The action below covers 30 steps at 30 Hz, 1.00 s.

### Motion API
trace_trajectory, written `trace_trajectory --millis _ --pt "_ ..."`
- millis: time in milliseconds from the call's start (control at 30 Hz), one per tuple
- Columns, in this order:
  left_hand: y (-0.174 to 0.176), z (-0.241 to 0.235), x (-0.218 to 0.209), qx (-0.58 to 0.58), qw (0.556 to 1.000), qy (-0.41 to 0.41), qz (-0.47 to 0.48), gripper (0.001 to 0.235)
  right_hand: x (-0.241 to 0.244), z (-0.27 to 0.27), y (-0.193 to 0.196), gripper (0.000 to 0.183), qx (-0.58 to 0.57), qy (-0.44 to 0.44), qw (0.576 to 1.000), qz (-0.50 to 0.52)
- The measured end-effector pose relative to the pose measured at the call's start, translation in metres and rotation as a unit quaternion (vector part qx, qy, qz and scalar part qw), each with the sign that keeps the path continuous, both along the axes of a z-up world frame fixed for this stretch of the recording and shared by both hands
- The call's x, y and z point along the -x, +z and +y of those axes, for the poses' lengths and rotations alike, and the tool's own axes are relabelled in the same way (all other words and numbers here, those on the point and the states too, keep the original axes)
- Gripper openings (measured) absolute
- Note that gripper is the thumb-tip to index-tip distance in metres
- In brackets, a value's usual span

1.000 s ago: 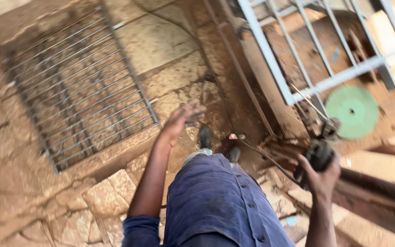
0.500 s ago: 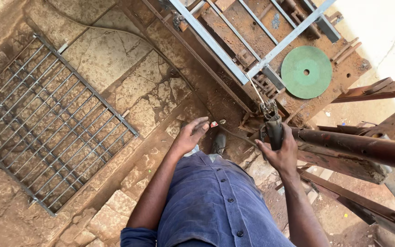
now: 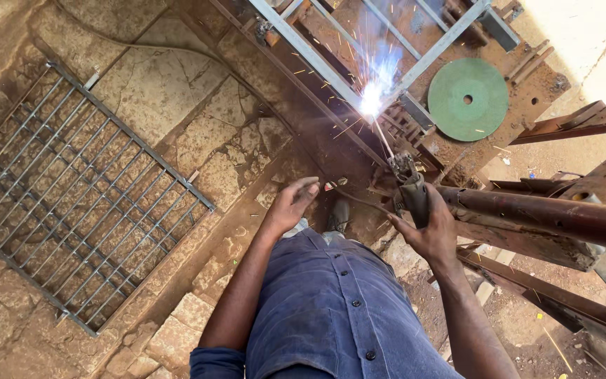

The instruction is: The person uses a welding tool to fuse metal rods together on a large gate frame and then uses a handheld grinder to smooth the joints.

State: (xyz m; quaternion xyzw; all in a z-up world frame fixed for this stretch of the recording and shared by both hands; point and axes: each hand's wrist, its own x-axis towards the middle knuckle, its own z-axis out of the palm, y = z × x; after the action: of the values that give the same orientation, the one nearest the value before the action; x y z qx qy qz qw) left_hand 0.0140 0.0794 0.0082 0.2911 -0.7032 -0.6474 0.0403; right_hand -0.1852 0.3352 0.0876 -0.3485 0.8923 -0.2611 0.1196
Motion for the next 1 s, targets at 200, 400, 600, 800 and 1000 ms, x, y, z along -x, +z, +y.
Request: trace_trajectory --millis 200,400,600,800,1000 --pt "0.003 0.001 -0.001 -0.031 0.999 0.009 0.0 0.065 0.001 0.008 -0.015 0.099 -0.015 0.001 1.0 0.009" --pt "0.009 0.0 -0.004 -0.05 0.998 0.023 -0.024 0.063 0.004 0.008 -0.015 0.101 -0.066 -0.036 0.994 -0.078" --pt "0.006 0.002 -0.003 -0.066 0.997 0.018 -0.02 0.062 0.004 0.011 -0.012 0.098 -0.005 -0.001 1.0 -0.009" --pt "0.002 0.005 -0.003 -0.024 1.0 0.009 -0.012 0.061 0.003 0.012 -0.014 0.099 -0.003 -0.001 1.0 -0.006" --pt "-0.005 0.005 -0.003 -0.086 0.996 0.016 0.009 0.059 0.002 0.014 -0.016 0.101 -0.012 -0.005 1.0 0.017"
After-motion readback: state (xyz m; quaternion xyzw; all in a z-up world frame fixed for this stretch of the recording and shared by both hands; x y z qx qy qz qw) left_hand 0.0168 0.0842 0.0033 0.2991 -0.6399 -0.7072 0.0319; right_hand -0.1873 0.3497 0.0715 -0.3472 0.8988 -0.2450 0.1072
